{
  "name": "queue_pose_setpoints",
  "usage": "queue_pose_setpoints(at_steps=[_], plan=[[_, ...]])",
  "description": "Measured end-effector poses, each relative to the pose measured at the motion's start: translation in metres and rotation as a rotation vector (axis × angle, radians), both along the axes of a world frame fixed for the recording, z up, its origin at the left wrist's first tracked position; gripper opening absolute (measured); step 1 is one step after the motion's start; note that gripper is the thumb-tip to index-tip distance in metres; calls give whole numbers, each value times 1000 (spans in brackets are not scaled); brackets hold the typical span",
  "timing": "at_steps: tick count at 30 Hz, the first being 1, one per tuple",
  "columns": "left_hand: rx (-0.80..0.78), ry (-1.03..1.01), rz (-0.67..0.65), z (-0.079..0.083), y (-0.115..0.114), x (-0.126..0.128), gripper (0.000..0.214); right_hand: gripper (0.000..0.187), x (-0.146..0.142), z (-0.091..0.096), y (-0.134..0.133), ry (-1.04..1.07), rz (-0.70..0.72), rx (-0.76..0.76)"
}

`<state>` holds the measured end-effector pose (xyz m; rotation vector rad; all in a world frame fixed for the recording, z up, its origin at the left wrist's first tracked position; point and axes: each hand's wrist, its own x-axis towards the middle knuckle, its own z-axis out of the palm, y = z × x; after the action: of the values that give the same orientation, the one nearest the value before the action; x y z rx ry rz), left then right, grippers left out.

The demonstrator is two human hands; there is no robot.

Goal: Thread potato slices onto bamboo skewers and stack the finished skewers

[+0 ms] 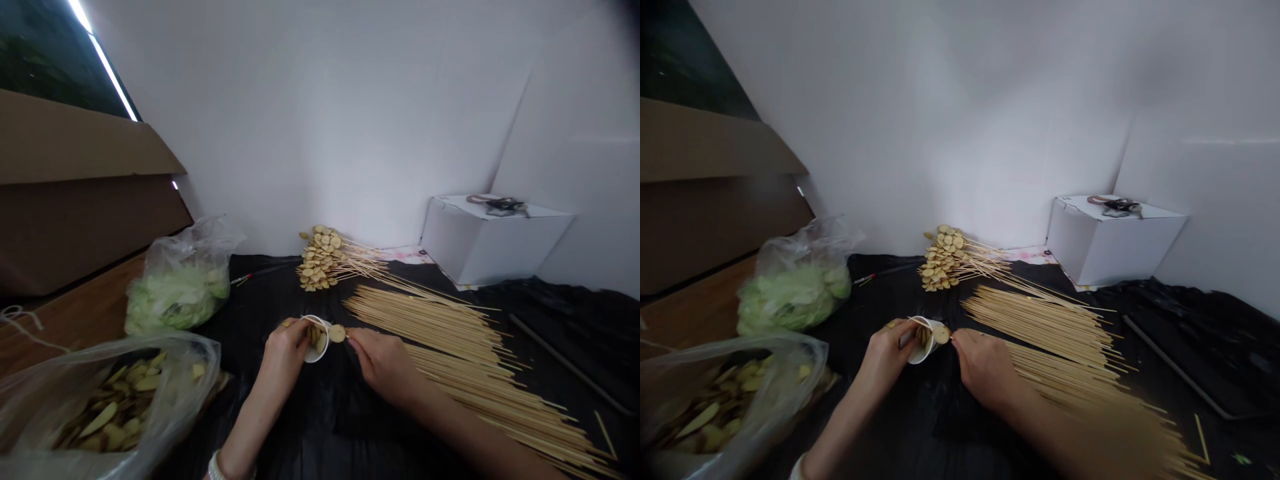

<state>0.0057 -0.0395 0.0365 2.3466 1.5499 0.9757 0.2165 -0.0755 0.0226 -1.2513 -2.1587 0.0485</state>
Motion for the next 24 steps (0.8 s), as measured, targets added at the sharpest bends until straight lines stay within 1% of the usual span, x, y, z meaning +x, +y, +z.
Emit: queue_pose_setpoints(at_steps=[5, 10, 15, 20, 24], plan=[[13, -4, 17, -2, 1, 0, 29, 31, 0, -2, 1, -27, -4, -43], [-35, -29, 0, 2, -1, 2, 24, 29, 0, -4, 3, -45, -27, -83], [-54, -65, 18, 4, -1, 3, 22, 28, 2, -4, 5, -48, -44, -107], [-54, -104, -25, 4, -2, 3, 19, 29, 3, -5, 7, -65, -73, -100], [-39, -92, -59, 2, -1, 1, 22, 28, 3, -5, 8, -70, -83, -100]])
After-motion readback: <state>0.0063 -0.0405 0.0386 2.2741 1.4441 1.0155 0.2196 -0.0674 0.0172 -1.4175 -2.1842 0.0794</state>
